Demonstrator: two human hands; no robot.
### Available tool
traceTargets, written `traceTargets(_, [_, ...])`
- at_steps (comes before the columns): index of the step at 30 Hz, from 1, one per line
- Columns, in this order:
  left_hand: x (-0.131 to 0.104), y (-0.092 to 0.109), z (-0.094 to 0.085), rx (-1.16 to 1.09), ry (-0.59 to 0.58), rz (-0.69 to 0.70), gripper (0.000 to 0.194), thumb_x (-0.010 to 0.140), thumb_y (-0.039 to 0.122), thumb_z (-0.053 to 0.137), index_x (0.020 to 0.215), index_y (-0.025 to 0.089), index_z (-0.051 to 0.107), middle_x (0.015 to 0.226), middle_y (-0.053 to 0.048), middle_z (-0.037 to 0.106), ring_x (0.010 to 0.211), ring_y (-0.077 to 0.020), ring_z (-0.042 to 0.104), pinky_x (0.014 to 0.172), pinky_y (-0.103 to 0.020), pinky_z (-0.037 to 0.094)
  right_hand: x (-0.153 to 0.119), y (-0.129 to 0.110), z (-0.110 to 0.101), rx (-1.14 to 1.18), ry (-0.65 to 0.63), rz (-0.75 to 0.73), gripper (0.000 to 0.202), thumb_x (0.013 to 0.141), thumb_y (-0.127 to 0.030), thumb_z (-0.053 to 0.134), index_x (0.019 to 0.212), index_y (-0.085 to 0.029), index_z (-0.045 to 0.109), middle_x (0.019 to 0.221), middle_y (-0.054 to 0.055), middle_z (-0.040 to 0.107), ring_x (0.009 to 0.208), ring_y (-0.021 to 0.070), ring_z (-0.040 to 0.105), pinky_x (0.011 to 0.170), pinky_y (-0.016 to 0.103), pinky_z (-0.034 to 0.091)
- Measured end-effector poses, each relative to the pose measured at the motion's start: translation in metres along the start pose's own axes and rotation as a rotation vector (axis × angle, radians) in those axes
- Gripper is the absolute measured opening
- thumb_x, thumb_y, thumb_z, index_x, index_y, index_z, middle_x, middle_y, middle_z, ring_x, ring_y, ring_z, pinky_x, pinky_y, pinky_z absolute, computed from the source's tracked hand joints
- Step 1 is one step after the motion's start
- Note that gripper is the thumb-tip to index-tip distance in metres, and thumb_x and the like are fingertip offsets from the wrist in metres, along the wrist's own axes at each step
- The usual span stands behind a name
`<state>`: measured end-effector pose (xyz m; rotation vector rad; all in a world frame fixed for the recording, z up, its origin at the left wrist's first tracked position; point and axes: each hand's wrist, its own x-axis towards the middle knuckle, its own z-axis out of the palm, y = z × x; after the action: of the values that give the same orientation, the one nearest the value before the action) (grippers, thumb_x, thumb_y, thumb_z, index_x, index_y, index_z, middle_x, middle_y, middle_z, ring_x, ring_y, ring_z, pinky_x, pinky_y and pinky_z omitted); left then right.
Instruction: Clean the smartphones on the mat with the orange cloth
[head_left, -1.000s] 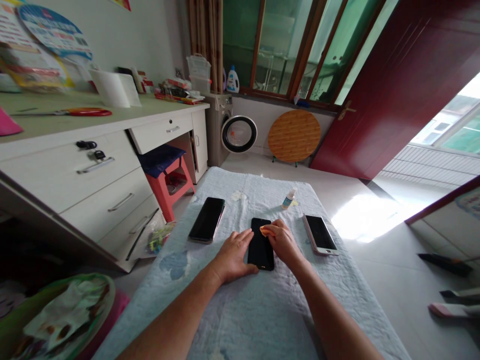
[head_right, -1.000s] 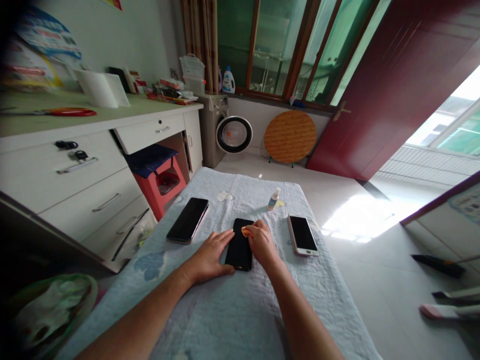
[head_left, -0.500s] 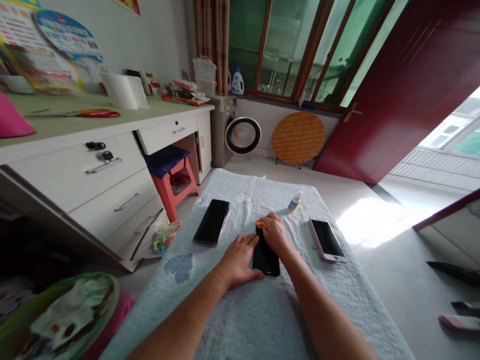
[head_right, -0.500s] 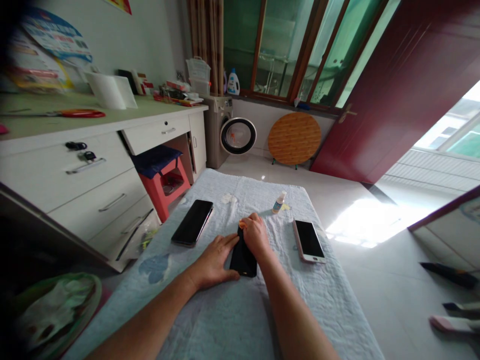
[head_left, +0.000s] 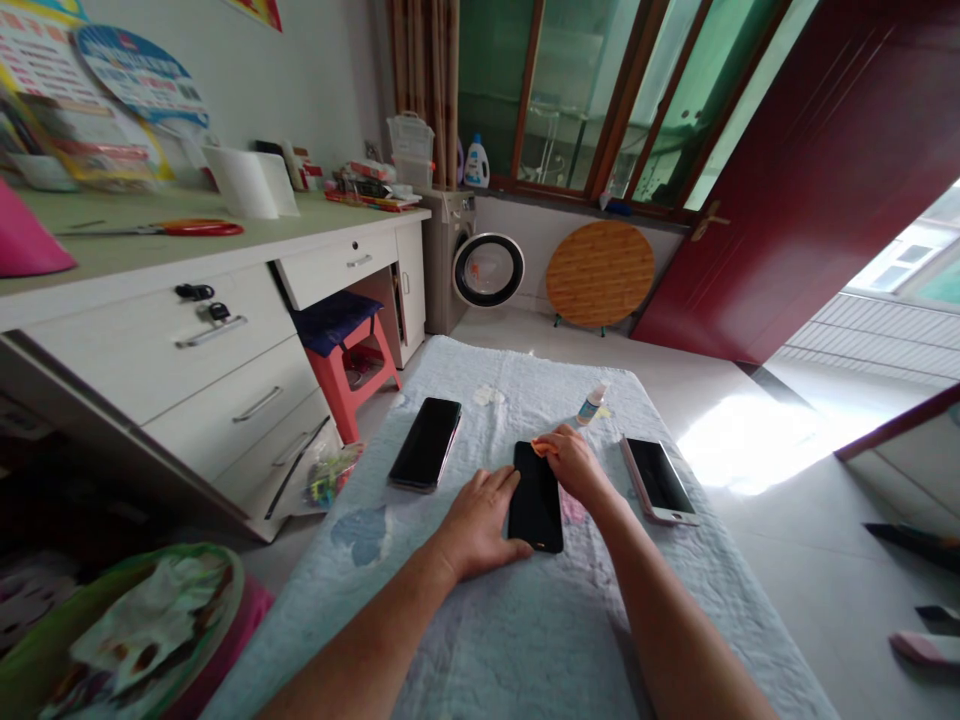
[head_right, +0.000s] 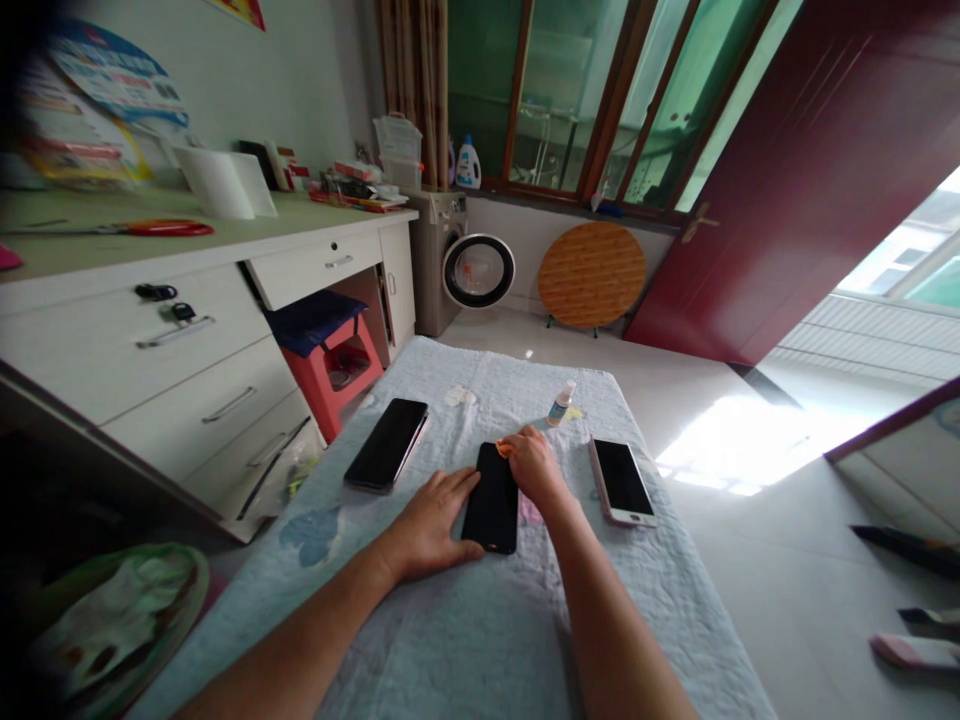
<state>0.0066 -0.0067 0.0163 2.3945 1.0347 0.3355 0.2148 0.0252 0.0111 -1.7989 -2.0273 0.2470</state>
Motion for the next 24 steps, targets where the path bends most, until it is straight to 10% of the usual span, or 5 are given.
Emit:
traceTargets(13, [0.001,-0.004,0.007,-0.063,0.037,0.010,0.092,0.061,0.042,0.075,0.139,0.020,0.033,0.142,-0.013,0.042,0.130,-0.0351,0.038,0.110,-0.051,0.025,-0.011,-0.020,0.011,0.027,0.105,0.029,0.029,0.082,-0.008,0.047,0.096,-0.018,0.071,0.090,0.007,0.060,0.087,0.0165,0.055,0.084,0.025,0.039])
traceTargets(24, [0.000,-0.011,0.016,-0.162,0.085,-0.016,0.128,0.053,0.038,0.083,0.148,0.019,0.000,0.149,-0.020,0.027,0.136,-0.0366,0.030,0.108,-0.051,0.028,-0.025,-0.037,-0.021,0.283,-0.382,-0.205,0.036,0.070,-0.001,0.050,0.088,-0.021,0.074,0.087,0.001,0.058,0.075,0.0097,0.056,0.073,0.021,0.044])
